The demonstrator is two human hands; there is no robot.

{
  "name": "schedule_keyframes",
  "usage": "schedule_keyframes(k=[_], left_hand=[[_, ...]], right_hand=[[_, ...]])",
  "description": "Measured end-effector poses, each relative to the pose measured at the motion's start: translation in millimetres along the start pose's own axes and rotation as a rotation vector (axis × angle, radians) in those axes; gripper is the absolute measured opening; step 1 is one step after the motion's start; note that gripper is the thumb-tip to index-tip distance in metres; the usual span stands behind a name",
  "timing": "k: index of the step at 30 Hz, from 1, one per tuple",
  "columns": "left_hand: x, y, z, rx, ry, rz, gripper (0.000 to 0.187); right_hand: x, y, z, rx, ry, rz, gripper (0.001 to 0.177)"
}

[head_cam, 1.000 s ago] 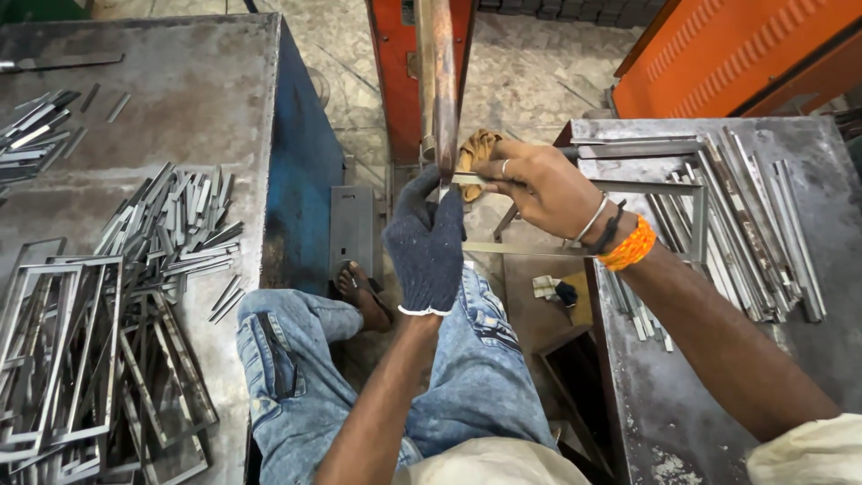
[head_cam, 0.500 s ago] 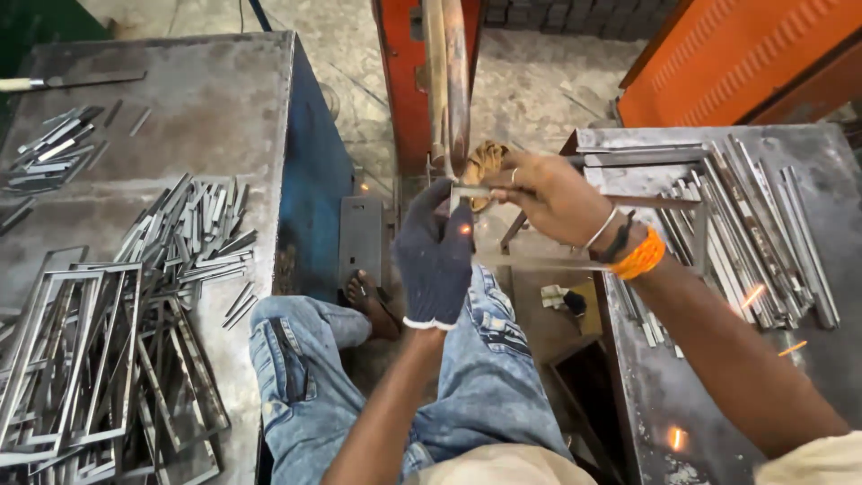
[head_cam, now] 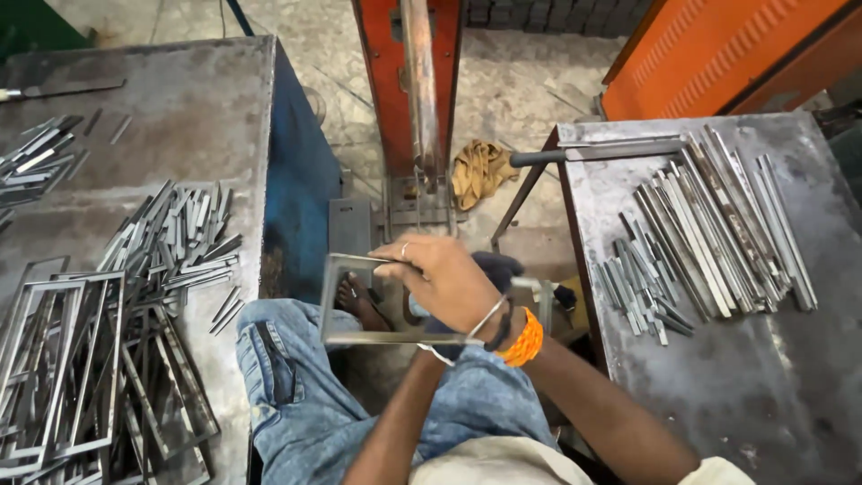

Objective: Assembling rectangular metal frames by aligning pre-cut strips and using a mechanical spot welder or press.

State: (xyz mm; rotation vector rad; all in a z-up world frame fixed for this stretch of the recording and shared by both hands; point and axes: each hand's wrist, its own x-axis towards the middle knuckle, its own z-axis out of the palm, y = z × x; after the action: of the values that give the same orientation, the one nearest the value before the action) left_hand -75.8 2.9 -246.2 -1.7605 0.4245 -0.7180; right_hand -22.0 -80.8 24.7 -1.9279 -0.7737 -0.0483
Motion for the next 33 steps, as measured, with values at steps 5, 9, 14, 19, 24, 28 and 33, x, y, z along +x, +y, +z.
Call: schedule_keyframes(k=[5, 9, 14, 19, 24, 28, 33], left_hand=[[62, -143, 24, 1.742, -0.210, 0.627, 0.029], [55, -197, 42, 2.780, -0.372, 1.031, 0.027], [65, -207, 43, 2.384, -0.493, 0.937, 0.021], [85, -220, 47, 1.974, -0.722, 0.586, 0.038], [96, -225, 59, 1.954, -0.724, 0.492, 0.055], [106, -230, 65, 1.998, -0.720, 0.562, 0.056], [112, -227, 76, 1.995, -0.694, 0.557, 0.045]], right_hand=[[-18, -12, -56, -0.554, 0.411, -0.055, 0.016], [-33, 33, -57, -0.177, 0.291, 0.156, 0.044], [-28, 34, -26, 0.514, 0.281, 0.390, 0.050], [-16, 28, -10, 0.464, 0.430, 0.411, 0.042], [-8, 31, -3, 0.425, 0.537, 0.394, 0.033], [2, 22, -11, 0.219, 0.502, 0.340, 0.032], [9, 22, -14, 0.191, 0.476, 0.282, 0.035]])
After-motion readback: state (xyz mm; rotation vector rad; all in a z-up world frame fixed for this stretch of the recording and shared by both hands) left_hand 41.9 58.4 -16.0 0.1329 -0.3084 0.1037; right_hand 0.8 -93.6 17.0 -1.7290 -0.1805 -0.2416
